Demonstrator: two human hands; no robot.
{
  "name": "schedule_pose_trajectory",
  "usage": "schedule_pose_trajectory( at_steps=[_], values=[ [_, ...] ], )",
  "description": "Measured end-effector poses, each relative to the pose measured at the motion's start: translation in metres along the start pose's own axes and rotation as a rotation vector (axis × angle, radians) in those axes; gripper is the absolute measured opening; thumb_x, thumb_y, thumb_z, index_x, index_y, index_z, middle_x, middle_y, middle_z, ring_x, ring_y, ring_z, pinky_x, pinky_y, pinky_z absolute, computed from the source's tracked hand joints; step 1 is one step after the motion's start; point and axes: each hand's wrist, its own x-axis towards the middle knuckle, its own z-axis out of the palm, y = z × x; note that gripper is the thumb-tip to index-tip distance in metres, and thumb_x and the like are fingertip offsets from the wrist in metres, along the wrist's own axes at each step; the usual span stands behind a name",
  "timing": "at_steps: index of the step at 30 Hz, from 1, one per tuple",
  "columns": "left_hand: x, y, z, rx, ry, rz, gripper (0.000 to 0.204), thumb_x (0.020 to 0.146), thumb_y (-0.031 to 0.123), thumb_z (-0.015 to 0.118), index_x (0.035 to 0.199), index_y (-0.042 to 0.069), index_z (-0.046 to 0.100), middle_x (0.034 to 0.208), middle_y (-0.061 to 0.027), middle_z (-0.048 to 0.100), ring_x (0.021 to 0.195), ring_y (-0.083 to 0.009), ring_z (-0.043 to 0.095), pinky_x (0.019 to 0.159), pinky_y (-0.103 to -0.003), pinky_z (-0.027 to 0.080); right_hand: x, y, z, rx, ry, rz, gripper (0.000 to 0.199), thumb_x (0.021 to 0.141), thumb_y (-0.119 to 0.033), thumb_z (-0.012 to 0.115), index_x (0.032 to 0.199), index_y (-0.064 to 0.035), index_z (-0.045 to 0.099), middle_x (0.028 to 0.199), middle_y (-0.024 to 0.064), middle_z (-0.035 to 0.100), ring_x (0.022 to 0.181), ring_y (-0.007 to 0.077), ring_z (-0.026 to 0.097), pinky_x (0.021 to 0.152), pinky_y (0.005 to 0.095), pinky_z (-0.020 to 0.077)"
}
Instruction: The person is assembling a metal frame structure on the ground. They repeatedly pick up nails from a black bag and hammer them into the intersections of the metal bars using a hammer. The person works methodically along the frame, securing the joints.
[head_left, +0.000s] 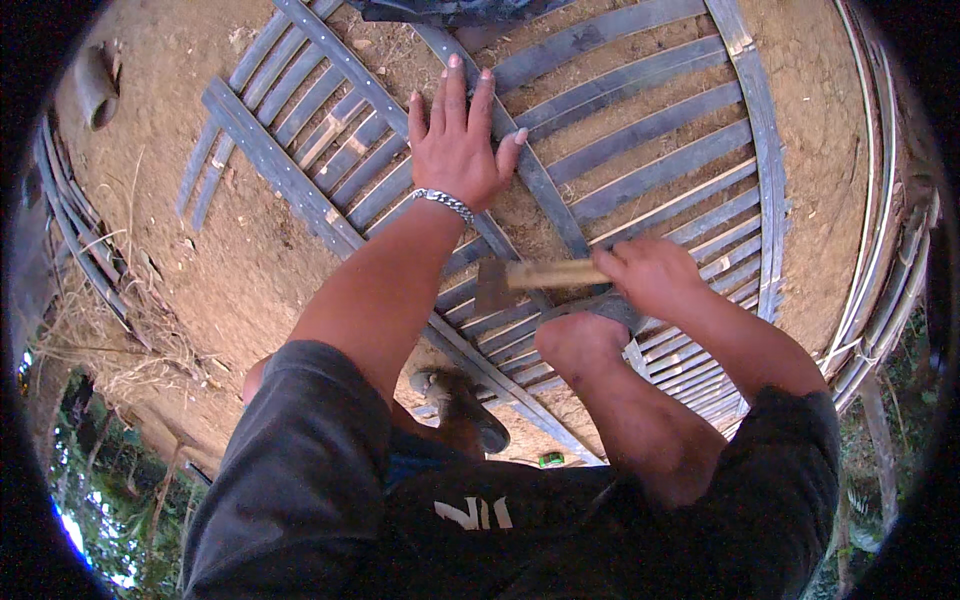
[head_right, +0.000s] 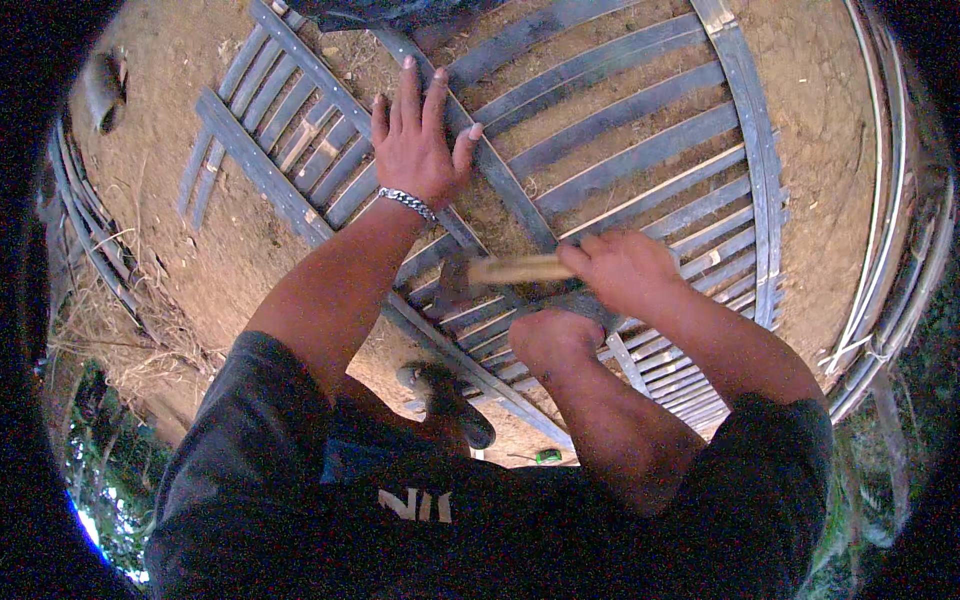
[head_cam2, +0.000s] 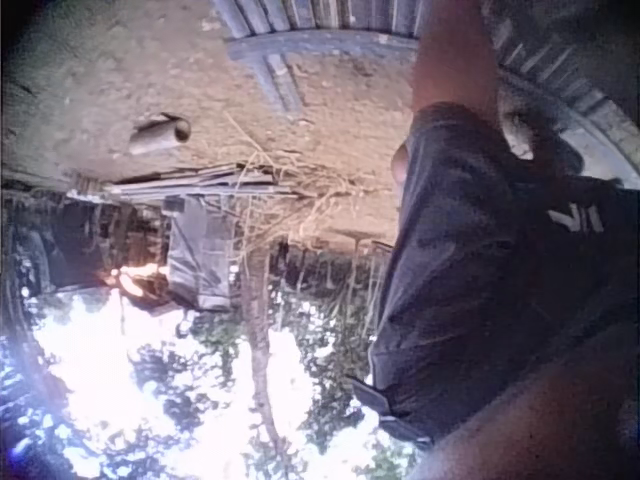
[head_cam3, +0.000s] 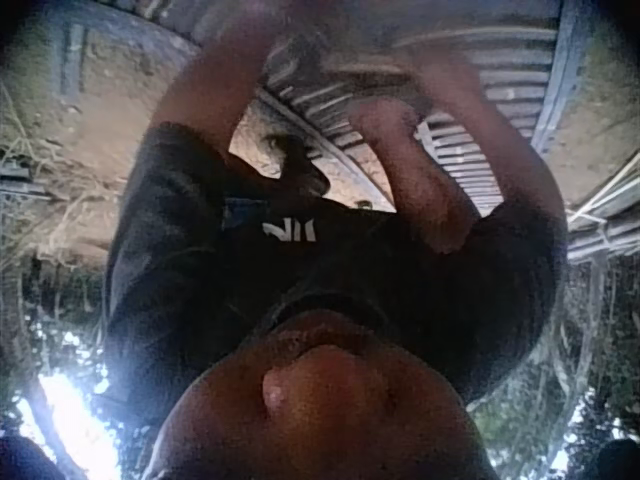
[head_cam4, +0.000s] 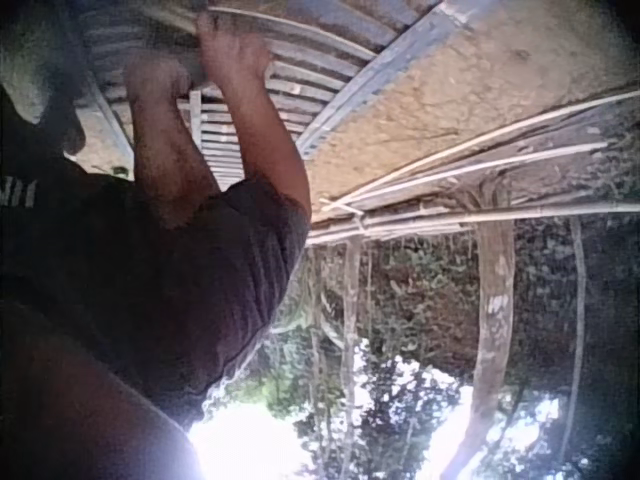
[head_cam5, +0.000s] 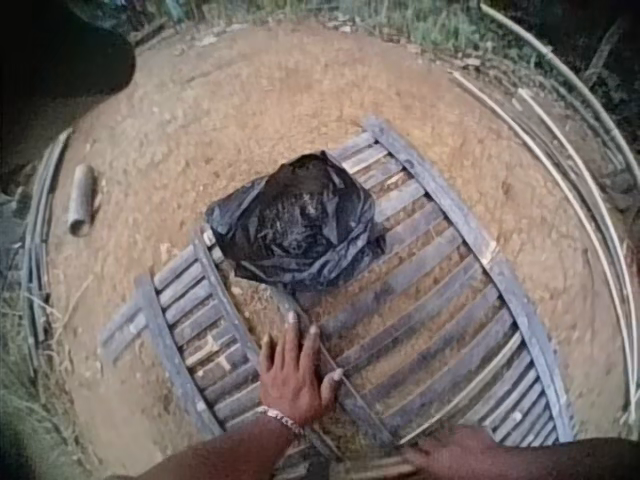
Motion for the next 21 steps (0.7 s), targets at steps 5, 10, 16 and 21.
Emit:
schedule_pose_trajectory(
  at_steps=[5,10,16,21],
  values=[
    [0.000,0.001,0.000,-0.009,0.007,0.002,0.076,0.092,0.050,0.060,0.153,0.011,0.038,0.163,-0.0225,0.026,0.143,-0.0382,0.039,0.119,-0.058,0.021,-0.010,0.000,0.002,0.044,0.129,-0.105,0.027,0.090,-0.022,0.058,0.116,-0.0188,0.062,0.085,0.0079,0.063,0.080,0.0309,0.068,0.063,0.0467,0.0549],
    [-0.001,0.000,0.001,-0.025,0.031,0.014,0.075,0.092,0.050,0.060,0.152,0.010,0.039,0.163,-0.0228,0.026,0.142,-0.0383,0.040,0.119,-0.058,0.021,-0.004,-0.002,-0.012,0.082,0.133,-0.192,0.028,0.089,-0.019,0.059,0.118,-0.0177,0.061,0.087,0.0100,0.065,0.083,0.0333,0.070,0.068,0.0484,0.0563],
    [-0.001,0.000,0.000,-0.026,0.035,0.011,0.074,0.092,0.050,0.058,0.152,0.010,0.039,0.163,-0.0226,0.026,0.142,-0.0383,0.040,0.120,-0.058,0.020,-0.001,-0.007,-0.010,0.010,-0.009,0.052,0.026,0.090,-0.018,0.058,0.116,-0.0165,0.060,0.090,0.0122,0.068,0.085,0.0334,0.071,0.069,0.0480,0.0571],
    [-0.002,0.002,0.002,-0.035,0.036,0.017,0.073,0.093,0.049,0.058,0.152,0.010,0.038,0.163,-0.0222,0.026,0.143,-0.0378,0.038,0.120,-0.058,0.019,-0.009,-0.005,-0.006,-0.030,-0.051,0.080,0.029,0.087,-0.016,0.061,0.116,-0.0161,0.060,0.093,0.0120,0.069,0.088,0.0332,0.071,0.070,0.0474,0.0572]
  ],
)
